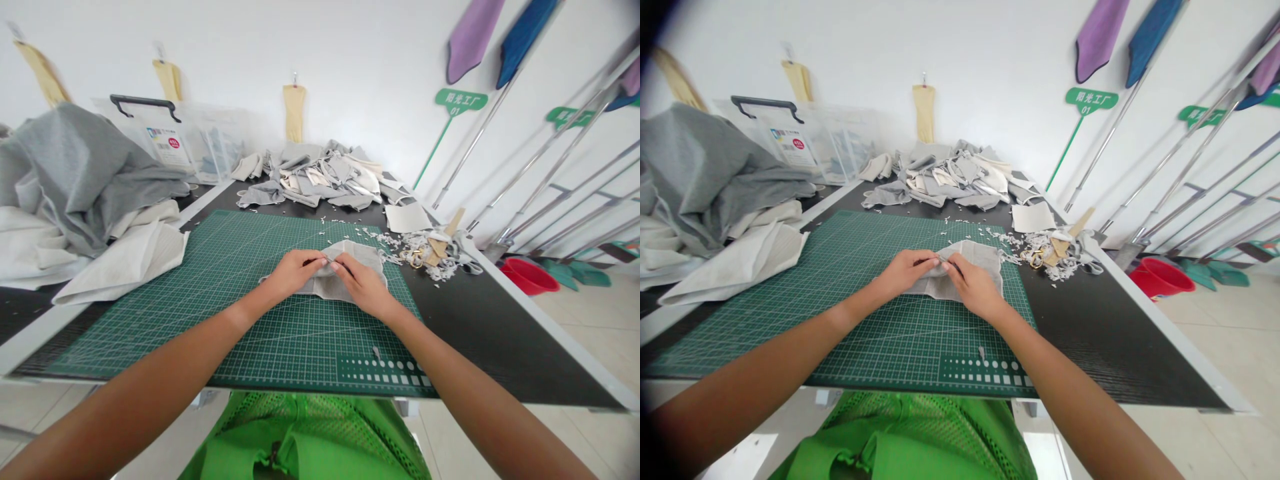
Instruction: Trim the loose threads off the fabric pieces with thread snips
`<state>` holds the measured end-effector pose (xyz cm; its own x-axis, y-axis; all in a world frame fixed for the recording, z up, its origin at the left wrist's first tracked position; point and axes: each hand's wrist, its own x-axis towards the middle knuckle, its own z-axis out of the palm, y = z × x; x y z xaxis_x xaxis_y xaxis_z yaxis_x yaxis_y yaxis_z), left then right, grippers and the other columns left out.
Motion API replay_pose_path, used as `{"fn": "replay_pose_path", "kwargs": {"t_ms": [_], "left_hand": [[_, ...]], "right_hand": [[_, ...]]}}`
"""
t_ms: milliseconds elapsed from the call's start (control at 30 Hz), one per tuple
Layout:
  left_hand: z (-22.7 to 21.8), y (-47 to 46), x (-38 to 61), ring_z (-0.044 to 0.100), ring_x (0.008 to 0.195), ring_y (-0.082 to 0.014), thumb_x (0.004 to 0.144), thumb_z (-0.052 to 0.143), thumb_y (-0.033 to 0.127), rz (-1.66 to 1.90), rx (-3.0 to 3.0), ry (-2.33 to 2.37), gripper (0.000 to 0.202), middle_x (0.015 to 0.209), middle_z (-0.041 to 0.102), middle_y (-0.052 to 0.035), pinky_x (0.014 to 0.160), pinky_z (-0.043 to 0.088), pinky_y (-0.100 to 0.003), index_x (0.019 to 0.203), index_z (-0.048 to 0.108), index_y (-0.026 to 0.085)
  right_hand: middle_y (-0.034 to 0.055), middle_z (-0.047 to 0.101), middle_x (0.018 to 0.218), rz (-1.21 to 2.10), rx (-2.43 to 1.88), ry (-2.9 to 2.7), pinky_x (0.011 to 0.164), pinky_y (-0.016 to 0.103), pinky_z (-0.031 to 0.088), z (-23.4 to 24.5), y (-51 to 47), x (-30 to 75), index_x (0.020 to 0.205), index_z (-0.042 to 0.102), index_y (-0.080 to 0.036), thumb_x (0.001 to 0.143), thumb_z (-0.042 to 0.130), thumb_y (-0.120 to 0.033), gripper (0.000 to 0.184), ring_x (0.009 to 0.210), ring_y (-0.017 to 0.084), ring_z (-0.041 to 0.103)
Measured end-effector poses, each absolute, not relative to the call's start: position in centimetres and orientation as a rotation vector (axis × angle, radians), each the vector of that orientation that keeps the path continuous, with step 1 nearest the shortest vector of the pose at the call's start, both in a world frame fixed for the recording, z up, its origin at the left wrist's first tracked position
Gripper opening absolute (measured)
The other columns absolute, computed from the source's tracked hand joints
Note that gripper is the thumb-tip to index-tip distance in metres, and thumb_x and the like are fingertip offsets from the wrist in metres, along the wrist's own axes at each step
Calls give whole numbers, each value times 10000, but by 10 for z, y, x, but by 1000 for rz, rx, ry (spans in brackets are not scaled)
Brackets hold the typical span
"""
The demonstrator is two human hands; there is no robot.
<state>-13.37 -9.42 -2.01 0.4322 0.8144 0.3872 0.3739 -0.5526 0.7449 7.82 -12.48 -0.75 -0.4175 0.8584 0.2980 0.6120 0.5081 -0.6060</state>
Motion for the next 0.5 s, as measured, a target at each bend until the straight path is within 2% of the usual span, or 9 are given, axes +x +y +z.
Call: {"fn": "replay_pose_path", "kwargs": {"t_ms": [267, 500], "left_hand": [[-23, -94, -134, 537, 685, -141, 974, 474, 462, 990, 2092, 1021, 403, 736, 634, 12, 651, 390, -262, 804, 695, 170], [-23, -93, -134, 514, 673, -126, 964, 493, 428, 953, 2076, 1045, 379, 712, 608, 23, 645, 371, -250, 768, 679, 162]], "right_hand": [[-11, 603, 818, 560, -1196, -2174, 704, 290, 395, -9, -125, 78, 994, 522, -262, 1060, 347, -481, 288, 756, 180, 582], [-18, 577, 789, 564, -1202, -2182, 682, 284, 378, -9, -126, 78, 991, 518, -252, 1064, 341, -481, 298, 728, 169, 561]]}}
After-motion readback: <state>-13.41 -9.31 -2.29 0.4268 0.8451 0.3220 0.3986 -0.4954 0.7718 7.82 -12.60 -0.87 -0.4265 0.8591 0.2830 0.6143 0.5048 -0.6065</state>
